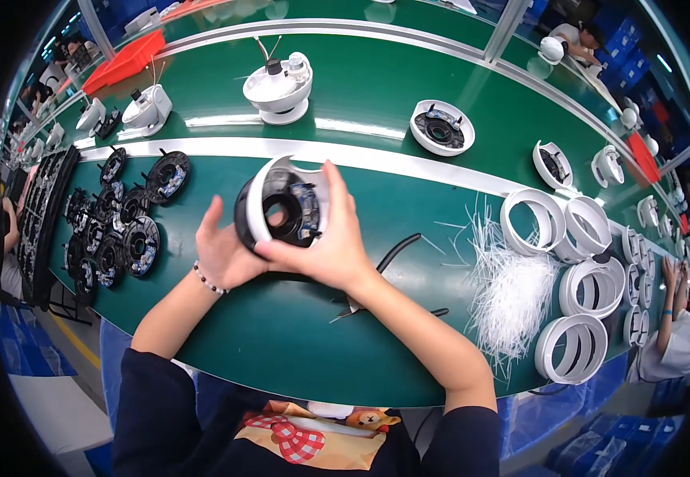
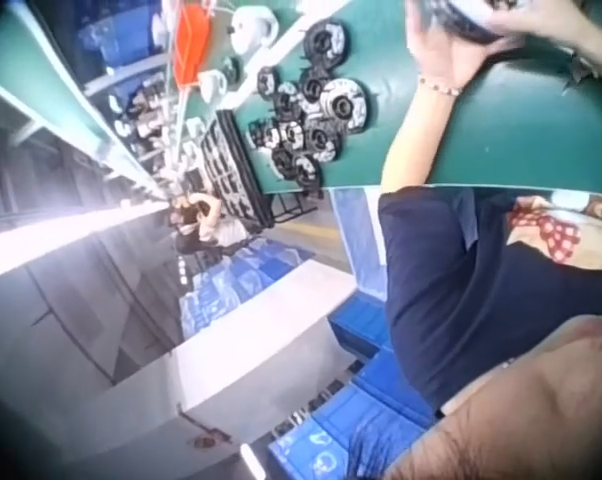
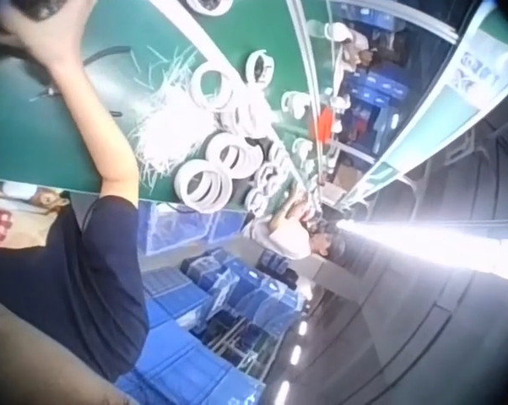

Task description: Assembling components of CCTV cameras on a factory production line.

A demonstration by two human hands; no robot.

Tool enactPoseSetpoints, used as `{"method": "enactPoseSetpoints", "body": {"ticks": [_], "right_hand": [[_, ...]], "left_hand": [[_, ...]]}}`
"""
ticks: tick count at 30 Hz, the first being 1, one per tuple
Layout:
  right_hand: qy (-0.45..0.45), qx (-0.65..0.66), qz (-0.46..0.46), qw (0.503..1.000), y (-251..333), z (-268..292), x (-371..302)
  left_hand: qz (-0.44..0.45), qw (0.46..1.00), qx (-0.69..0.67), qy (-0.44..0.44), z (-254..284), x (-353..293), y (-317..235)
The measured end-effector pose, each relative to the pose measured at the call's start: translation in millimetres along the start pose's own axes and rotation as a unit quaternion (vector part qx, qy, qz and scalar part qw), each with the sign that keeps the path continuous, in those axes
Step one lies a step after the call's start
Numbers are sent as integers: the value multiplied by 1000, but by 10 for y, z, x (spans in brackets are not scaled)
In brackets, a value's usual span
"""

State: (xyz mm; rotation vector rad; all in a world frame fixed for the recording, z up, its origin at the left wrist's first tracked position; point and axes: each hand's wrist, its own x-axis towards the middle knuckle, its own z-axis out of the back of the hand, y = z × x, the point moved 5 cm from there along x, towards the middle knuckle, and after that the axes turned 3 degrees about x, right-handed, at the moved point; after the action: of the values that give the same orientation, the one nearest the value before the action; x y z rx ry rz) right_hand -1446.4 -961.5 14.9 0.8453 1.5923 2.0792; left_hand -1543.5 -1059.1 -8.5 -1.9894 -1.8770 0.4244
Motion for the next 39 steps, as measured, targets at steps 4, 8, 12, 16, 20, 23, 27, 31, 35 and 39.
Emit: {"method": "enactPoseSetpoints", "body": {"ticks": [4, 8, 12, 16, 20, 23, 27, 31, 35, 39], "right_hand": [[49, -196, 130, 971, 258, -127, -44], [55, -157, 20, 986, 183, -61, -23], [70, -226, 41, 971, 125, -160, -82], [73, -238, 42, 968, 123, -208, -81], [81, -189, 79, 975, 166, -189, -62], [92, -185, 106, 973, 181, -201, -45], [110, -205, 87, 969, 189, -211, -15], [114, -219, 86, 965, 201, -217, -56], [120, -212, 83, 966, 197, -207, -50], [156, -233, 112, 953, 239, -211, -44]], "left_hand": [[-59, 990, 7, -126, 220, 86, 13], [-48, 993, -5, -112, 237, 102, 26], [-52, 989, 8, -141, 233, 121, 49], [-45, 992, 19, -114, 207, 119, 47], [-54, 993, 0, -101, 229, 109, 45], [-60, 992, 5, -112, 239, 106, 47], [-57, 989, 3, -134, 240, 124, 48], [-46, 987, -9, -154, 228, 120, 70], [-37, 989, 1, -142, 221, 128, 73], [-34, 988, -8, -151, 244, 146, 104]]}}
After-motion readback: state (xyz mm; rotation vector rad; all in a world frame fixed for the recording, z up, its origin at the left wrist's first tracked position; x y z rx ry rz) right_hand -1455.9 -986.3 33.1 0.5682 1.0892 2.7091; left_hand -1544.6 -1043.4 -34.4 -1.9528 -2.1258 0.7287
